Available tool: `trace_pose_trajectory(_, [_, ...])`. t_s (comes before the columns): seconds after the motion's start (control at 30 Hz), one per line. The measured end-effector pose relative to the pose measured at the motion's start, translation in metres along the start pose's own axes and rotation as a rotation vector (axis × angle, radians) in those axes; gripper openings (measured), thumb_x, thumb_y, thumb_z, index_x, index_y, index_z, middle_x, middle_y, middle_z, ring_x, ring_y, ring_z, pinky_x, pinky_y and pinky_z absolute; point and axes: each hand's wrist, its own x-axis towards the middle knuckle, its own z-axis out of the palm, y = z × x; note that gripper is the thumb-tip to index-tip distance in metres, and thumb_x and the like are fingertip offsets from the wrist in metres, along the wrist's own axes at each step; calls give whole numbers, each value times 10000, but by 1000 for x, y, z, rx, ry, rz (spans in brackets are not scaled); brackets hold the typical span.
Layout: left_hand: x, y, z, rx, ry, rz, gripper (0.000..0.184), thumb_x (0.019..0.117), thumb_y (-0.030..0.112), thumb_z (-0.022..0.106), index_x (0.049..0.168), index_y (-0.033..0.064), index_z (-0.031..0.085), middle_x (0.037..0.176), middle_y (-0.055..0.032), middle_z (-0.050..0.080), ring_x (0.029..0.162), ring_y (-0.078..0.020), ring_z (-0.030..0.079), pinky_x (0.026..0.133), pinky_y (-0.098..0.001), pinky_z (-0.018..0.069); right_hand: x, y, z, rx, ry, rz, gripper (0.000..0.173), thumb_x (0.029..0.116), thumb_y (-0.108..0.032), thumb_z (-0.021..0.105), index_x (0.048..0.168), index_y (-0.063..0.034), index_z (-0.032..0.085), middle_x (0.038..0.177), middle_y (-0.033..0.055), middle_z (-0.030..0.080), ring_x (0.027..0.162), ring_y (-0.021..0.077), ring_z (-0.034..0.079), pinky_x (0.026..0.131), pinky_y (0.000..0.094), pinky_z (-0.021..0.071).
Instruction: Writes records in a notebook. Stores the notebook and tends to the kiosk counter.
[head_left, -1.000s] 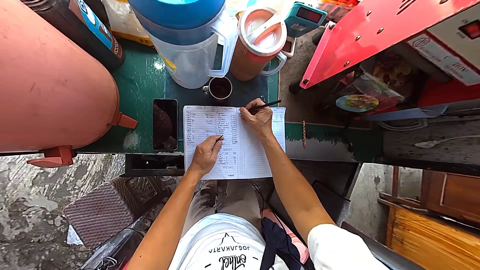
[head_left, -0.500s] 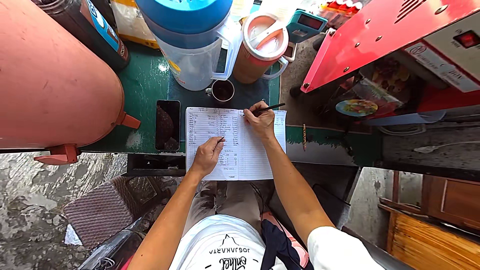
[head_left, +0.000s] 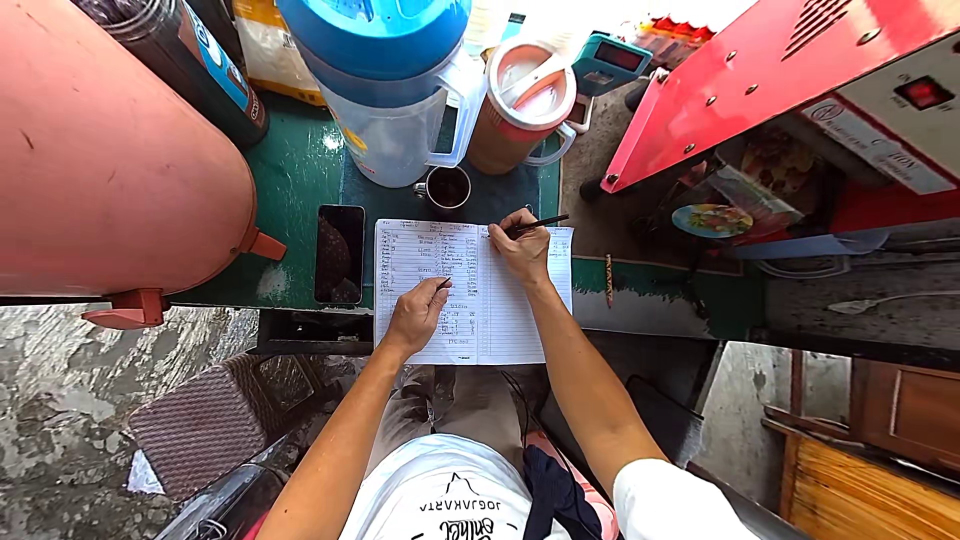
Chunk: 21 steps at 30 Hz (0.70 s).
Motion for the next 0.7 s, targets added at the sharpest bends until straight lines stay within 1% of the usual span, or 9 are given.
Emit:
trace_pose_trajectory(0.1, [0, 0, 0, 5, 0, -1, 298, 1088, 193, 485, 1213, 10, 685, 1092, -91, 729, 915, -119, 712, 878, -295, 592, 0, -2, 1, -61, -2, -20, 154, 861, -76, 759, 820, -82, 610, 662, -7, 628, 533, 65, 587, 506, 244, 513])
trace_pose_trajectory(0.17, [0, 0, 0, 9, 3, -3, 298, 1088, 194, 483, 1210, 14, 686, 1079, -89, 728, 905, -117, 707, 871, -292, 588, 0, -2, 2, -42, 10, -7, 155, 870, -78, 749, 827, -83, 600, 657, -11, 619, 531, 62, 577, 502, 239, 498])
trace_pose_trajectory(0.23, [0, -1, 1, 12, 4, -7, 301, 1090, 203, 480, 1199, 16, 690, 1062, -90, 728, 894, -123, 707, 866, -299, 590, 1, -2, -3, 104, 14, 49, 151, 882, -60, 748, 859, -73, 599, 671, 0, 651, 534, 84, 621, 501, 249, 548])
trace_pose_trajectory(0.3, [0, -2, 2, 11, -3, -17, 309, 1092, 212, 477, 1196, 16, 693, 1058, -95, 729, 893, -129, 706, 867, -309, 587, 1, -7, -11, 248, 54, 103, 162, 888, -46, 741, 893, -75, 582, 685, 13, 666, 530, 109, 630, 497, 263, 556])
trace_pose_trajectory(0.37, [1, -3, 2, 16, -5, -16, 315, 1092, 221, 476, 1193, 20, 698, 1054, -90, 731, 895, -126, 705, 869, -310, 586, -1, -15, -19, 293, 104, 114, 182, 898, -47, 737, 940, -76, 562, 697, 15, 658, 531, 115, 622, 503, 268, 556])
trace_pose_trajectory(0.47, [1, -2, 2, 28, -18, -20, 324, 1095, 224, 464, 1197, 23, 696, 1048, -91, 730, 896, -135, 703, 869, -326, 584, -11, -29, -25, 266, 116, 89, 176, 917, -77, 748, 932, -75, 573, 685, 14, 668, 530, 116, 635, 506, 268, 566])
trace_pose_trajectory(0.53, [2, -1, 1, 36, -29, -38, 329, 1096, 229, 457, 1199, 29, 696, 1045, -91, 728, 885, -141, 701, 858, -339, 585, -18, -35, -24, 197, 88, 86, 160, 929, -100, 747, 919, -68, 591, 711, 20, 689, 563, 119, 664, 537, 278, 588])
trace_pose_trajectory(0.6, [2, 2, 0, 43, -40, -60, 330, 1094, 223, 450, 1195, 29, 697, 1049, -96, 729, 888, -153, 705, 861, -357, 586, -28, -40, -22, 126, 49, 107, 158, 953, -128, 728, 944, -70, 581, 755, 25, 684, 603, 118, 672, 568, 281, 596])
trace_pose_trajectory(0.7, [3, 2, 1, 45, -34, -75, 331, 1090, 227, 459, 1183, 35, 711, 1039, -91, 733, 897, -148, 702, 868, -352, 578, -51, -45, -16, 158, 33, 152, 161, 957, -141, 727, 953, -76, 579, 740, 37, 676, 575, 134, 659, 540, 290, 586])
